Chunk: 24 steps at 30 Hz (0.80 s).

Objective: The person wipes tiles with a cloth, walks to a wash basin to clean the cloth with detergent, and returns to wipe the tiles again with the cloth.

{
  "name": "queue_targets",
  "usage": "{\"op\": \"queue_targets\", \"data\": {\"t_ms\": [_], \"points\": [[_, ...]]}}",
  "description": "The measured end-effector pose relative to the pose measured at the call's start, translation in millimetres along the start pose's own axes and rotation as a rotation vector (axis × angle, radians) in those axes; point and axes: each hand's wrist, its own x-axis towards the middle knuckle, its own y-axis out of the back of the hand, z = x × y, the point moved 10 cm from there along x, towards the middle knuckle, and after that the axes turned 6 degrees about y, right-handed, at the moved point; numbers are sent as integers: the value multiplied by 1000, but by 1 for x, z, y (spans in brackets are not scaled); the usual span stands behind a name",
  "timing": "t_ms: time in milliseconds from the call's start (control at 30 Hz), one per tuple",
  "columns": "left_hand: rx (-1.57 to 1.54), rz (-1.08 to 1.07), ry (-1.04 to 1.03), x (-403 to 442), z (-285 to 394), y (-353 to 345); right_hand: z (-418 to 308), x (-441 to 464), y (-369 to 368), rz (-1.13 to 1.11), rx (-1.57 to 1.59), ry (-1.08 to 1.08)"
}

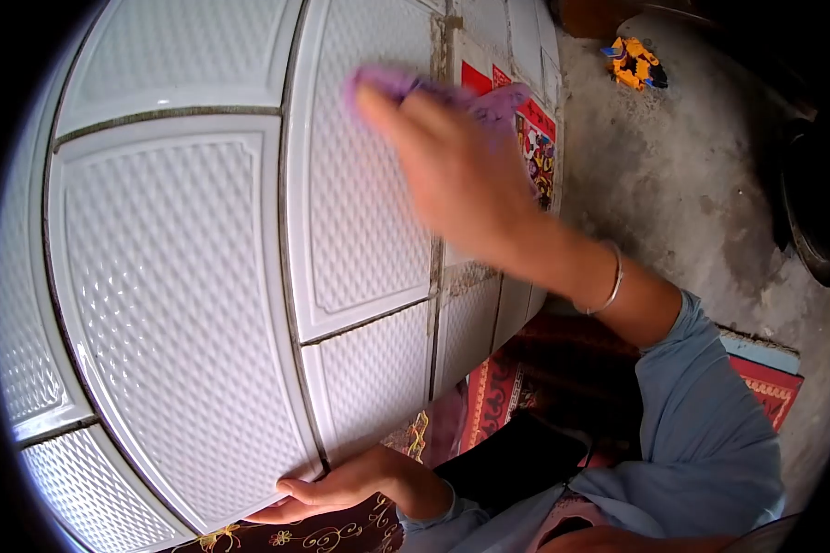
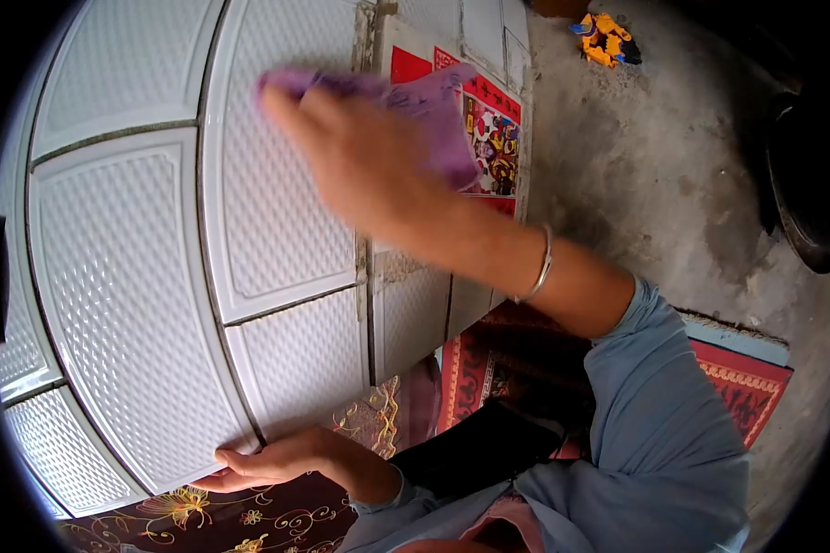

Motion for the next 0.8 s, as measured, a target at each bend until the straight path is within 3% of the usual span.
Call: {"op": "queue_targets", "data": {"t_ms": [100,267,333,467,600,733,800], "points": [[3,9,-34,3,-4,5,45,10,7,71,-130,-125],[2,5,-16,1,-4,0,19,-6,-5,-64,0,-204],[-19,-8,-6,-2,1,-4,-1,-4,3,10,-44,25],[10,24,17,-2,1,1,42,10,6,56,-204,-57],[39,25,2,-1,1,2,10,1,4,-56,-124,-99],[32,-36,-102,-1,6,-3,-11,0,5,-8,-120,62],[-9,-5,-16,-1,-2,1,-8,7,6,-34,-194,57]]}}
